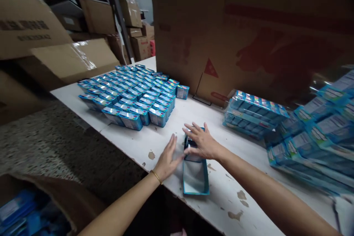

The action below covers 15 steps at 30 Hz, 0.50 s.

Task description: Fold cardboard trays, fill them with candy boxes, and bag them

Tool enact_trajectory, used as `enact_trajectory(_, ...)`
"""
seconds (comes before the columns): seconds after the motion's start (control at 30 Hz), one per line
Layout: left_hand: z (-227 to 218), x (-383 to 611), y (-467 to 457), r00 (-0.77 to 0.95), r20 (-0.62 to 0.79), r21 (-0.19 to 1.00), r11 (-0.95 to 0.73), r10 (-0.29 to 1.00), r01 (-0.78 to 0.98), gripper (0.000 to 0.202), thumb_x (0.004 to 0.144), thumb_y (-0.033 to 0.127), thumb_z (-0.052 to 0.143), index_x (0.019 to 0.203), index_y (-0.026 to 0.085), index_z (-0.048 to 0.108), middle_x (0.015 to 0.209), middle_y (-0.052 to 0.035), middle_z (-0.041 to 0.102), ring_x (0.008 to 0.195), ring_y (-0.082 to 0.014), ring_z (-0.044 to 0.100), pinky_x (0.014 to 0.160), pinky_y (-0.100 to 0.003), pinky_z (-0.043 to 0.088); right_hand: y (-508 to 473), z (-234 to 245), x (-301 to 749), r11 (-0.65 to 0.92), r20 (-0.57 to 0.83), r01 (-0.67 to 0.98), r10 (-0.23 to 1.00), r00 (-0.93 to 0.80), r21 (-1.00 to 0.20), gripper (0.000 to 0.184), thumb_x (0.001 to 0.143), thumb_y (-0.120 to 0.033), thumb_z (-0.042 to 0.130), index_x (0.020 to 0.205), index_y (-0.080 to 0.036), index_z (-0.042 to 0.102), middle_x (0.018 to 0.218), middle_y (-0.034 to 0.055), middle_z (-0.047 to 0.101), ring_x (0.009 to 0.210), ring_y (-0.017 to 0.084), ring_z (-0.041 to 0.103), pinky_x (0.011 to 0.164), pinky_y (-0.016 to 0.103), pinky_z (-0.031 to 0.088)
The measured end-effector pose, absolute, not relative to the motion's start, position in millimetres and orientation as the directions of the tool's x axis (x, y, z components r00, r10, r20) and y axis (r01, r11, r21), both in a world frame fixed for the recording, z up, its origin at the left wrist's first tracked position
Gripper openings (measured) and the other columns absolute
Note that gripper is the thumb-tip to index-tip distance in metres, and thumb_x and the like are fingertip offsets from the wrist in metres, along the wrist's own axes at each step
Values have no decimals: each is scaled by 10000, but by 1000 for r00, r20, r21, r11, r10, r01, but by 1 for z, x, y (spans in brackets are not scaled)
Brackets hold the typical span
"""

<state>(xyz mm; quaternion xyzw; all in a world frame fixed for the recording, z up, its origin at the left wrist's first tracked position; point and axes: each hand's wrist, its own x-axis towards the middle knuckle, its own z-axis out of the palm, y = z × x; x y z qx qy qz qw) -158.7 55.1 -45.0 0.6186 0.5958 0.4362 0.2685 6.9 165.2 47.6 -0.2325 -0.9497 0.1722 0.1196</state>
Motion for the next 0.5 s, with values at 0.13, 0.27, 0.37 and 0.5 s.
enact_trajectory(0.13, -41, -213, 72, -455, 194, 935, -23, 869, 355, 636, 754, 362, 535, 1324, 218, 293, 1346, -110, 362, 1231, -239, 346, 1021, -426, 269, 197, 59, -81, 752, 241, 441, 604, -760, -490, 932, 662, -663, 502, 1380, -195, 136, 1436, 120, 134, 1313, 296, 77, 1039, 507, 86)
enact_trajectory(0.27, -42, -250, 81, -564, 144, 959, 26, 813, 283, 599, 720, 361, 574, 1269, 216, 381, 1285, -121, 423, 1136, -246, 448, 954, -423, 351, 224, 48, -164, 661, 56, 607, 695, -717, -441, 1151, 522, -737, 545, 1383, -120, 96, 1445, 144, 29, 1299, 340, -98, 1037, 508, 24)
enact_trajectory(0.37, -44, -262, 82, -588, 150, 958, 30, 795, 285, 574, 719, 355, 577, 1246, 208, 406, 1273, -125, 429, 1112, -244, 465, 940, -428, 364, 236, 31, -183, 617, -27, 700, 743, -668, -360, 1165, 505, -741, 545, 1377, -92, 124, 1441, 164, 23, 1285, 375, -110, 1028, 522, 29)
enact_trajectory(0.5, -49, -269, 83, -606, 167, 964, -1, 778, 264, 575, 725, 353, 574, 1252, 216, 392, 1259, -118, 440, 1115, -237, 462, 946, -424, 360, 251, 20, -164, 759, 87, 593, 633, -770, -271, 1035, 550, -636, 606, 1355, -110, 226, 1422, 165, 136, 1294, 374, -5, 1039, 506, 61)
